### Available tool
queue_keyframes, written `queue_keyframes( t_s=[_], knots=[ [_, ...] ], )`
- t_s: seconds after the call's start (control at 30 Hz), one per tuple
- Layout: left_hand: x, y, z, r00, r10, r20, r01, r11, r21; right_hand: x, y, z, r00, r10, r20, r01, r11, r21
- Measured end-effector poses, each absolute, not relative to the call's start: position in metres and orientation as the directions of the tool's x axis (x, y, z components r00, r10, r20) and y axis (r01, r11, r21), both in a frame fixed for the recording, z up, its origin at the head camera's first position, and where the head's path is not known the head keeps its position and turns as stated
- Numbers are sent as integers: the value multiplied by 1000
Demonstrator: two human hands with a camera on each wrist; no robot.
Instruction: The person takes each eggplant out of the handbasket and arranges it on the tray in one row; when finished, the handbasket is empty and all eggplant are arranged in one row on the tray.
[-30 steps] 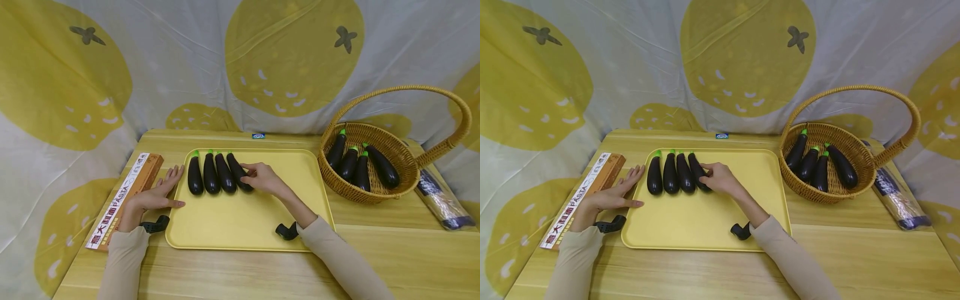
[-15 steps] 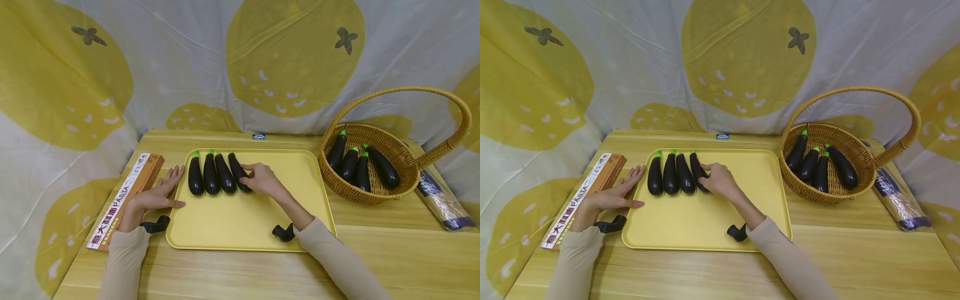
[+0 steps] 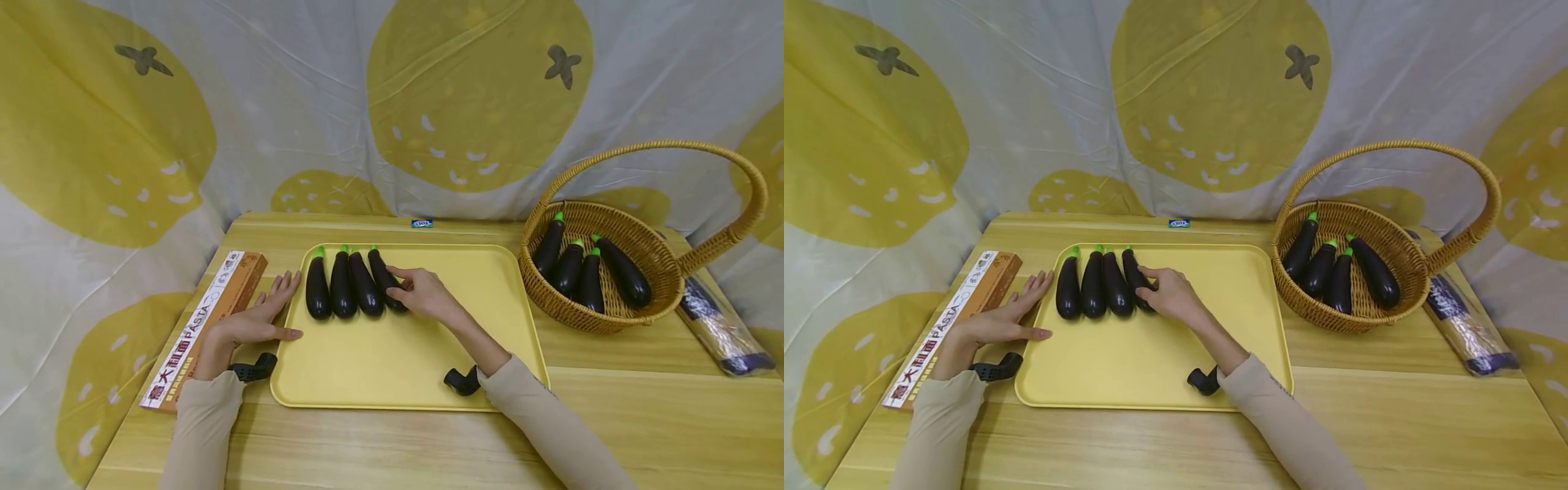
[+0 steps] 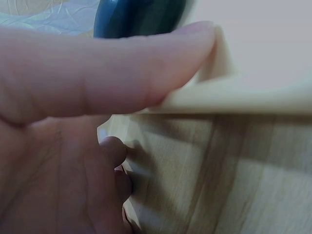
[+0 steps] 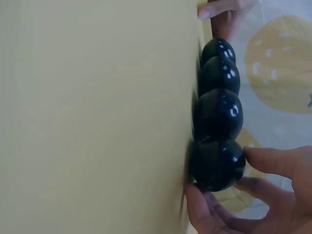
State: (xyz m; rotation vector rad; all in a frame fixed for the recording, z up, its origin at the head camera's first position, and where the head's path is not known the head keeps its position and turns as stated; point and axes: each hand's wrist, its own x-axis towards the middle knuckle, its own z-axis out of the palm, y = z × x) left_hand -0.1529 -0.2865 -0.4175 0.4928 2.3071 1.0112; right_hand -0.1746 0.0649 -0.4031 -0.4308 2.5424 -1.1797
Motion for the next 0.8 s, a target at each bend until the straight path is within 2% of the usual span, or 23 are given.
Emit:
queue_keyframes(
  t_s=[0.33,0.53,0.8],
  knots=[
    [-152,-286,-418,-773,535,-341,107,640,761,-174,65,-405,-912,-380,-156,-120,609,-784],
    [-152,-286,-418,-773,537,-338,108,636,764,-175,73,-402,-894,-418,-161,-136,596,-791],
    [-151,-286,-418,-773,537,-337,108,635,765,-171,122,-380,-883,-461,-92,-204,553,-808]
  ],
)
